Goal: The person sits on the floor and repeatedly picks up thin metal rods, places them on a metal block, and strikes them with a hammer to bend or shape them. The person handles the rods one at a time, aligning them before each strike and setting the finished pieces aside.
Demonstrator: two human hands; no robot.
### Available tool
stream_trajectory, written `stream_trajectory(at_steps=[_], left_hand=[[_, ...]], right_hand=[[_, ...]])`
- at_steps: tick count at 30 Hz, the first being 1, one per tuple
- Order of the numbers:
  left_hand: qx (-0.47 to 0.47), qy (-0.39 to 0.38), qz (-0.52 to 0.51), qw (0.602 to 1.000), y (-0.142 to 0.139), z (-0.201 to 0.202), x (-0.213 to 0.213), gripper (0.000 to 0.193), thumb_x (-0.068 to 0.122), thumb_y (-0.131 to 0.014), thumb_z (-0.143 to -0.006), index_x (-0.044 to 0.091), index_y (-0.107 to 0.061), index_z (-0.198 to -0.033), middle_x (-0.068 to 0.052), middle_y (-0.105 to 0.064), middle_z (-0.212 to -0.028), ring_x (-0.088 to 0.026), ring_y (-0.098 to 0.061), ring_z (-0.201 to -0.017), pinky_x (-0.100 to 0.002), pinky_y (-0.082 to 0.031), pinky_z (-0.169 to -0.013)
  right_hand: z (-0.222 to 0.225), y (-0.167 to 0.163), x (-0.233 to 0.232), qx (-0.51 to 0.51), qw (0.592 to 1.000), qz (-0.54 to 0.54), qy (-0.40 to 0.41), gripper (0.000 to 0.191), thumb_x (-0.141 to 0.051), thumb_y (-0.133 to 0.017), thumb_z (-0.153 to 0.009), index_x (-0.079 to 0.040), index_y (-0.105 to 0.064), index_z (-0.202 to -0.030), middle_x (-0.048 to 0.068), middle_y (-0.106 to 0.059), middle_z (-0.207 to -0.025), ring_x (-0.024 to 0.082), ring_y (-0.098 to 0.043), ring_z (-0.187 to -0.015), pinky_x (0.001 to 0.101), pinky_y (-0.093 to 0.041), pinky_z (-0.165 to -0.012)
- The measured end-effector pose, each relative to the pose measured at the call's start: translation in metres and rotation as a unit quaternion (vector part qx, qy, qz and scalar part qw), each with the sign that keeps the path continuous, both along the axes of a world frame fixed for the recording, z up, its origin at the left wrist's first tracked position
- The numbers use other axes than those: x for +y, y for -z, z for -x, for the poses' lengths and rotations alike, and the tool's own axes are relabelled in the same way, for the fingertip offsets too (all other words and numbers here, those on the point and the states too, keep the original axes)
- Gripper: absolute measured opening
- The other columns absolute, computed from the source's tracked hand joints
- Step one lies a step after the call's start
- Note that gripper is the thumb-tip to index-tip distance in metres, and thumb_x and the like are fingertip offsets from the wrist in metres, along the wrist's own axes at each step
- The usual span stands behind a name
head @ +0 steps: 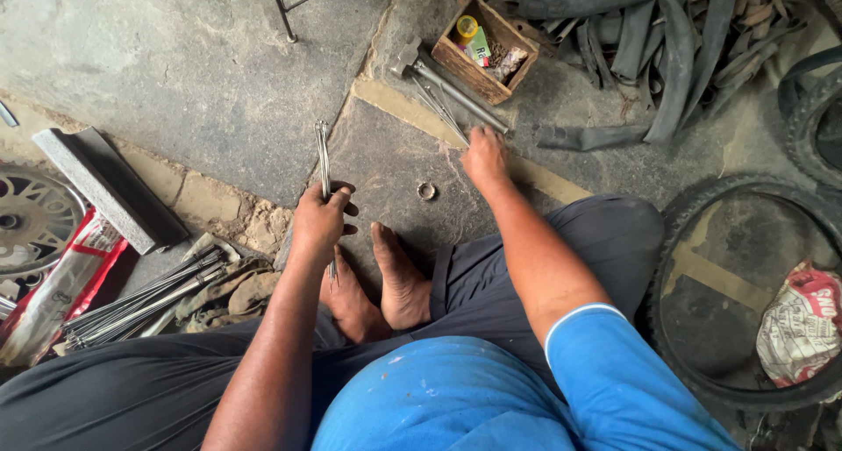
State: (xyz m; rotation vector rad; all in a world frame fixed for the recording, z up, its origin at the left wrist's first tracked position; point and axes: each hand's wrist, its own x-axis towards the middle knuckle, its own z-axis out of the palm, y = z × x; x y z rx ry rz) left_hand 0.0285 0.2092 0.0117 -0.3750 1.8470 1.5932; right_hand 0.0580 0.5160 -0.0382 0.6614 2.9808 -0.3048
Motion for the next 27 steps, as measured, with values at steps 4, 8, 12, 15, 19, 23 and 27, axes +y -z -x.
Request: stream_trajectory(at_steps=[4, 8, 12, 15, 19, 23, 27], left_hand=[[0.008, -0.006, -0.003, 1.0, -0.002, -0.001, -0.003, 0.019, 0.015, -0.063, -0.098, 0.0, -0.068, -0.106, -0.01, -0.07, -0.084, -0.017, -0.069, -0.07, -0.033, -0.059, -0.054], [0.013, -0.003, -0.007, 1.0, 0.001, -0.002, -0.003, 0.018, 0.014, -0.063, -0.097, -0.001, -0.069, -0.106, -0.009, -0.069, -0.084, -0.016, -0.069, -0.07, -0.033, -0.059, -0.053], [0.023, 0.007, -0.007, 1.0, 0.008, 0.002, -0.003, 0.017, 0.012, -0.061, -0.097, -0.001, -0.069, -0.106, -0.009, -0.069, -0.083, -0.016, -0.07, -0.07, -0.033, -0.06, -0.054], [0.028, 0.017, -0.001, 0.999, 0.009, 0.005, -0.001, 0.017, 0.011, -0.061, -0.097, -0.001, -0.069, -0.107, -0.009, -0.069, -0.082, -0.016, -0.07, -0.07, -0.033, -0.06, -0.053], [0.032, 0.022, 0.008, 0.999, 0.004, 0.002, 0.0, 0.016, 0.01, -0.062, -0.096, 0.0, -0.069, -0.107, -0.009, -0.069, -0.082, -0.016, -0.069, -0.069, -0.032, -0.059, -0.053], [0.042, 0.026, 0.001, 0.999, -0.002, -0.003, -0.004, 0.015, 0.01, -0.062, -0.096, 0.0, -0.069, -0.106, -0.008, -0.069, -0.084, -0.015, -0.07, -0.07, -0.031, -0.061, -0.054], [0.047, 0.029, 0.005, 0.998, -0.002, -0.007, -0.005, 0.016, 0.01, -0.062, -0.096, 0.0, -0.068, -0.105, -0.008, -0.068, -0.084, -0.016, -0.07, -0.07, -0.032, -0.06, -0.053]], right_hand=[[-0.001, 0.004, -0.008, -0.033, 0.999, -0.039, -0.01, 0.035, -0.01, -0.069, -0.085, -0.002, -0.056, -0.117, 0.027, -0.061, -0.12, 0.048, -0.058, -0.116, 0.055, -0.048, -0.098], [0.002, 0.001, -0.007, -0.048, 0.998, 0.002, 0.026, 0.039, -0.01, -0.067, -0.086, 0.001, -0.053, -0.12, 0.029, -0.061, -0.119, 0.047, -0.059, -0.115, 0.0534, -0.048, -0.101], [0.005, -0.002, -0.01, -0.087, 0.995, 0.0, 0.044, 0.046, -0.013, -0.069, -0.083, 0.001, -0.05, -0.122, 0.03, -0.06, -0.118, 0.045, -0.06, -0.111, 0.0518, -0.05, -0.096], [0.006, -0.001, -0.011, -0.107, 0.994, -0.024, 0.012, 0.04, -0.01, -0.066, -0.089, 0.001, -0.051, -0.125, 0.03, -0.061, -0.118, 0.045, -0.062, -0.111, 0.0514, -0.053, -0.092], [0.003, 0.002, -0.007, -0.104, 0.993, -0.037, -0.03, 0.039, -0.006, -0.064, -0.091, 0.001, -0.053, -0.128, 0.028, -0.064, -0.117, 0.043, -0.065, -0.111, 0.0482, -0.055, -0.094], [0.004, -0.008, 0.0, -0.111, 0.991, 0.066, 0.016, 0.041, -0.01, -0.067, -0.09, -0.003, -0.055, -0.128, 0.026, -0.063, -0.121, 0.039, -0.065, -0.107, 0.0466, -0.054, -0.092], [0.016, -0.036, 0.005, -0.16, 0.981, 0.113, -0.008, 0.028, -0.021, -0.06, -0.101, -0.006, -0.059, -0.124, 0.021, -0.066, -0.119, 0.036, -0.064, -0.109, 0.0478, -0.052, -0.093]])
